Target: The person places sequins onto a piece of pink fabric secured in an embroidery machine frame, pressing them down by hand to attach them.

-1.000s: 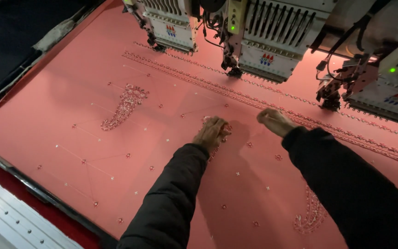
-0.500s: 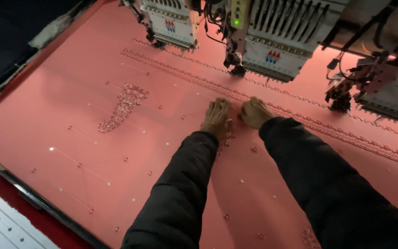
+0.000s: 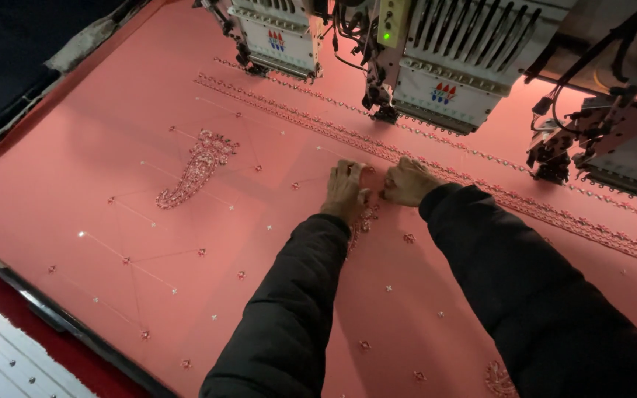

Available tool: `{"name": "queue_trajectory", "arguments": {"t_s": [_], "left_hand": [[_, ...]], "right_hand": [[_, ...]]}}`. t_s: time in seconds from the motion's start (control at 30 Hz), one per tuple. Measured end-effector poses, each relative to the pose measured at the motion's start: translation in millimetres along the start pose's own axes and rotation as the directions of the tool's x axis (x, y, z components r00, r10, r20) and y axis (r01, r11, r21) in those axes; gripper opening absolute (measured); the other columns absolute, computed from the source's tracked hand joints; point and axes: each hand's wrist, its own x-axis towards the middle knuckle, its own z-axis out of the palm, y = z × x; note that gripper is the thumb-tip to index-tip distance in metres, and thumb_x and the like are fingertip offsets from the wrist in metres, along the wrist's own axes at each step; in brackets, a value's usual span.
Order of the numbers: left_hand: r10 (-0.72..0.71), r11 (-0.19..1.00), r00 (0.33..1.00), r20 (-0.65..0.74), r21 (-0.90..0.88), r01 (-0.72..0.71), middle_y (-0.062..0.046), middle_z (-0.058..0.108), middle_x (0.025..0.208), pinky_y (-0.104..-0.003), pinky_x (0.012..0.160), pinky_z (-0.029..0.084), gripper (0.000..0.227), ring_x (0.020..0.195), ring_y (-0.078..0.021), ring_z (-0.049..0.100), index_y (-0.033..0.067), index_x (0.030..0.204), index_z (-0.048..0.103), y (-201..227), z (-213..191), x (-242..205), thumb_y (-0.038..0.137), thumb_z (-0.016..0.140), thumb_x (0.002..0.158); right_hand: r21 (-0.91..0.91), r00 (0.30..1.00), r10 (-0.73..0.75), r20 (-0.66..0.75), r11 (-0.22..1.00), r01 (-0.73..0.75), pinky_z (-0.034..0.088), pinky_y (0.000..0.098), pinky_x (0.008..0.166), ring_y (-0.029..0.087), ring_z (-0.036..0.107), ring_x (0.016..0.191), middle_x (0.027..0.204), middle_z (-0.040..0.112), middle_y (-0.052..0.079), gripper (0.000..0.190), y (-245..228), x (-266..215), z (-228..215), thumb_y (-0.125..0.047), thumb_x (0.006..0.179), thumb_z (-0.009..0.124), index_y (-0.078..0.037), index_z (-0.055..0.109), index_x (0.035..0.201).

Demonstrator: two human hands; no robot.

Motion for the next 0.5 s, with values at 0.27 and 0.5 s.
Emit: {"name": "queue_trajectory", "arguments": {"t_s": [0.27,0.5], "left_hand": [[-0.007,0.991,0.995,-0.102,-0.134,-0.007,-0.007,0.041,0.129,-0.049,0.115,0.038,0.063,0.118,-0.0337,0.048,0.0206,0.143,0.048,0.5,1.3,-7.1,0.007,0.074,0.087],[0.151,0.985,0.988,-0.039,0.083,-0.148,-0.010,0.044,0.136,-0.044,0.106,0.042,0.063,0.126,-0.0328,0.045,0.0165,0.146,0.045,25.9,-30.5,-34.2,0.001,0.063,0.087]], "right_hand": [[0.204,0.995,0.039,0.096,0.977,-0.059,0.053,0.0533,0.092,0.039,0.072,0.101,0.090,0.074,0.016,0.032,-7.2,-29.6,-52.0,-0.042,0.090,0.050,-0.011,0.056,0.097],[-0.032,0.994,-0.001,0.105,0.999,0.005,0.027,0.0601,0.121,0.043,0.056,0.137,0.136,0.066,0.029,0.051,81.1,53.7,117.6,-0.042,0.105,0.046,0.001,0.067,0.124]]}}
